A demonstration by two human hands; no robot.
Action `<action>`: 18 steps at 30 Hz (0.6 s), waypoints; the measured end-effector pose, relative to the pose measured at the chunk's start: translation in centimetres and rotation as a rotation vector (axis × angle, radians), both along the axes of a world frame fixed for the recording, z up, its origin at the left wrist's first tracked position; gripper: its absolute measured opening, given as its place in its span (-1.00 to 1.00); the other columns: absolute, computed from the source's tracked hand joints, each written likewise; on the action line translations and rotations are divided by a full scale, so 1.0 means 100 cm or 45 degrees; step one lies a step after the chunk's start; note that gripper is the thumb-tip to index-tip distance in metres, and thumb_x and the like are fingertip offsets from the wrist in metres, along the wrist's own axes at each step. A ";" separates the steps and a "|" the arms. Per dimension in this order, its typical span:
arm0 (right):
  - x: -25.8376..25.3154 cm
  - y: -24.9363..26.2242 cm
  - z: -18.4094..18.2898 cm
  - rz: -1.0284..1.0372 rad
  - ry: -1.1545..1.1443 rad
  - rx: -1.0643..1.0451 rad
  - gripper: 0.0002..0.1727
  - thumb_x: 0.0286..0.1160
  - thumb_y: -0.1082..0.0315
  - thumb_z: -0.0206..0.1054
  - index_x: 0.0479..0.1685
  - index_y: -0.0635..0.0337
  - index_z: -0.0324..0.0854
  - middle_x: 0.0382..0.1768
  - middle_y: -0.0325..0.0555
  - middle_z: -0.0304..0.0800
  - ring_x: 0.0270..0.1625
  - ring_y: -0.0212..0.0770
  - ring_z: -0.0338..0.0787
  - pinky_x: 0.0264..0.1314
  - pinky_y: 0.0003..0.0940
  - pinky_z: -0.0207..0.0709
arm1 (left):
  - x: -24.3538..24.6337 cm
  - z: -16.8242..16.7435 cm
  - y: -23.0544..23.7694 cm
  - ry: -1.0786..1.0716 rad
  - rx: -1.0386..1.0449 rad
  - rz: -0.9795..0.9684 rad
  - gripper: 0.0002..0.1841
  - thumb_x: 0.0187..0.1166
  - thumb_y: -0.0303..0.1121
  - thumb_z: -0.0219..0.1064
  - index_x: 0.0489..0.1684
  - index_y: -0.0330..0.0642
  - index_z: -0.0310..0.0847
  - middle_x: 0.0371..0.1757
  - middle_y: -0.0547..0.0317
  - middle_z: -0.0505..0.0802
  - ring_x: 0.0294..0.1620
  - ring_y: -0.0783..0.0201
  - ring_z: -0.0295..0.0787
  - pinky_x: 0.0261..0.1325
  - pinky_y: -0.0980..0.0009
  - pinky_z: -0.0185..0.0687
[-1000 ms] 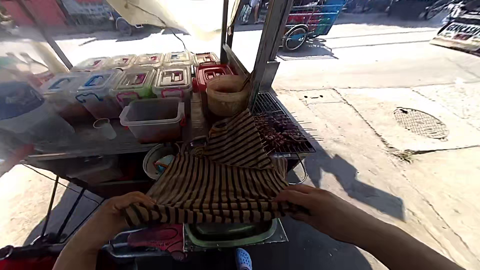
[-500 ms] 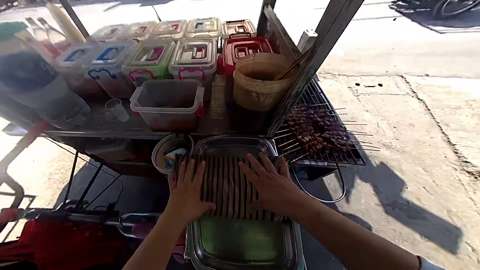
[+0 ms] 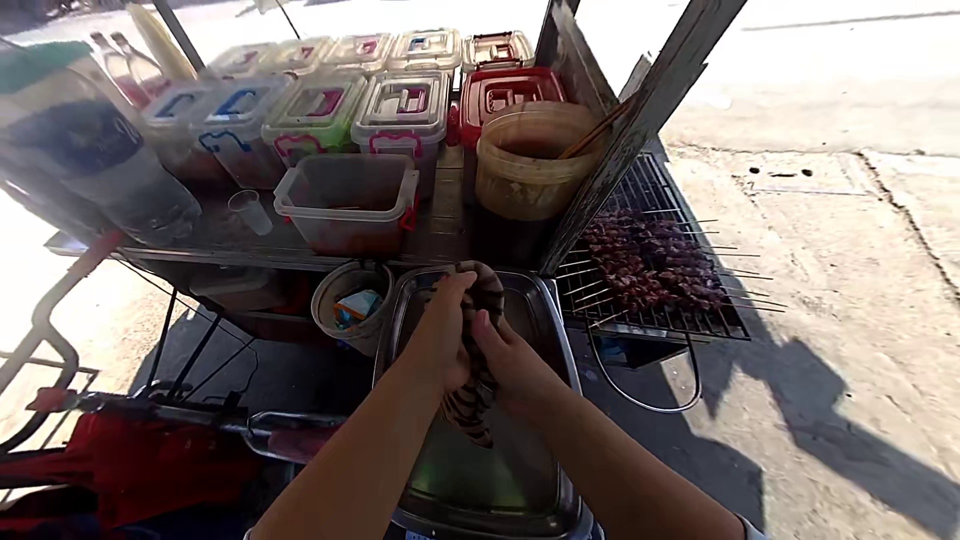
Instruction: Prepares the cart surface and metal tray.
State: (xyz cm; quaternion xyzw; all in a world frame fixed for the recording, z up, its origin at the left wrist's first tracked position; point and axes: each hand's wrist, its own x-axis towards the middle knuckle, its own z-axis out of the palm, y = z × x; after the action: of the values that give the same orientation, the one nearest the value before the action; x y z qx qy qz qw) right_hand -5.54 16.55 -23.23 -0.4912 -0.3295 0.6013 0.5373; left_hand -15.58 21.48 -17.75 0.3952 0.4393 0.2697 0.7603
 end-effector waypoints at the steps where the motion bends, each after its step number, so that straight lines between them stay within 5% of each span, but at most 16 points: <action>1: 0.000 -0.003 0.007 -0.038 0.081 0.059 -0.23 0.42 -0.14 0.48 0.58 -0.19 0.24 -0.11 -0.29 0.82 -0.13 -0.38 0.85 -0.07 -0.38 0.78 | 0.002 0.010 -0.005 -0.096 0.036 -0.045 -0.50 0.76 0.23 -0.18 0.17 0.12 0.51 -0.17 0.27 0.73 -0.23 0.38 0.72 -0.22 0.39 0.65; 2: 0.004 -0.009 0.015 -0.084 0.122 0.088 -0.35 0.39 0.11 0.54 0.47 -0.10 0.36 -0.14 -0.25 0.84 -0.18 -0.35 0.86 -0.11 -0.38 0.79 | 0.001 0.014 -0.009 -0.186 0.089 -0.111 -0.47 0.76 0.26 -0.19 0.28 0.15 0.49 -0.06 0.29 0.75 -0.11 0.38 0.74 -0.11 0.37 0.68; 4: 0.019 -0.024 0.030 -0.233 0.147 0.024 -0.67 0.50 0.41 0.40 0.23 0.06 0.58 -0.21 -0.14 0.88 -0.26 -0.30 0.88 -0.20 -0.36 0.82 | -0.010 0.008 -0.016 -0.347 0.230 -0.304 -0.35 0.76 0.29 -0.17 0.71 0.20 0.25 0.47 0.29 0.64 0.42 0.31 0.61 0.37 0.16 0.61; 6: 0.041 -0.045 0.045 -0.418 0.187 -0.180 -0.83 0.71 0.36 0.14 0.06 0.11 0.62 -0.30 -0.11 0.89 -0.34 -0.30 0.90 -0.33 -0.36 0.82 | -0.032 -0.014 -0.035 -0.278 0.495 -0.586 -0.14 0.69 0.22 0.11 0.94 0.07 -0.14 0.87 0.17 0.20 0.81 0.16 0.19 0.69 0.00 0.32; 8: 0.068 -0.073 0.052 -0.519 0.215 -0.297 -0.69 0.80 0.21 -0.01 -0.10 0.07 0.66 -0.37 -0.13 0.88 -0.40 -0.34 0.89 -0.43 -0.39 0.79 | -0.058 -0.048 -0.073 0.191 1.017 -0.959 -0.02 0.43 0.04 0.50 0.86 -0.16 0.09 0.86 -0.07 0.23 0.85 0.02 0.13 0.75 0.01 0.22; 9: 0.083 -0.091 0.052 -0.526 0.203 -0.305 -0.65 0.81 0.19 -0.05 -0.12 0.05 0.67 -0.37 -0.13 0.88 -0.39 -0.35 0.89 -0.43 -0.40 0.80 | -0.069 -0.073 -0.093 0.481 1.254 -1.158 -0.04 0.34 -0.02 0.59 0.83 -0.03 0.20 0.84 -0.10 0.26 0.85 -0.17 0.10 0.67 -0.24 0.18; 11: 0.108 -0.132 0.047 -0.564 0.108 -0.314 -0.64 0.76 0.23 -0.06 -0.17 0.07 0.70 -0.37 -0.08 0.89 -0.41 -0.33 0.89 -0.45 -0.38 0.81 | -0.091 -0.135 -0.118 0.856 1.464 -1.338 -0.16 0.26 -0.33 0.65 0.70 0.13 0.43 0.70 -0.20 0.48 0.70 -0.45 0.29 0.43 -0.55 0.28; 13: 0.127 -0.173 0.048 -0.665 -0.003 -0.332 -0.71 0.65 0.32 -0.01 -0.15 0.04 0.68 -0.37 -0.11 0.90 -0.40 -0.33 0.90 -0.43 -0.38 0.81 | -0.110 -0.178 -0.122 0.979 1.720 -1.218 -0.55 0.31 -0.53 0.51 0.23 -0.01 0.76 0.20 -0.17 0.81 0.26 -0.32 0.73 0.02 -0.28 0.68; 16: 0.113 -0.209 0.090 -0.772 -0.209 -0.407 -0.68 0.66 0.56 -0.22 -0.18 0.00 0.43 -0.50 -0.40 0.80 -0.45 -0.60 0.81 -0.42 -0.66 0.71 | -0.120 -0.143 -0.105 0.815 2.004 -0.908 -0.84 0.21 -0.52 0.51 -0.28 -0.17 0.83 -0.34 -0.02 0.82 -0.24 -0.10 0.84 -0.37 0.02 0.74; 18: 0.087 -0.209 0.119 -0.809 -0.398 -0.508 -0.59 0.48 0.79 -0.26 -0.33 0.06 0.33 -0.62 -0.51 0.62 -0.53 -0.73 0.66 -0.43 -0.84 0.55 | -0.115 -0.078 -0.083 0.738 2.119 -0.701 -0.89 0.25 -0.49 0.48 -0.33 -0.14 0.85 -0.43 0.09 0.82 -0.35 0.06 0.83 -0.37 0.18 0.74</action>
State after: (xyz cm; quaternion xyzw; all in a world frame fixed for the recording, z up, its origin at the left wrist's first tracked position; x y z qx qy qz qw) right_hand 3.20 -4.36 -11.34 -0.7487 -0.1158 0.3754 0.5340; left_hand -27.13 13.14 -25.58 0.9571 0.1675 0.1986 0.1287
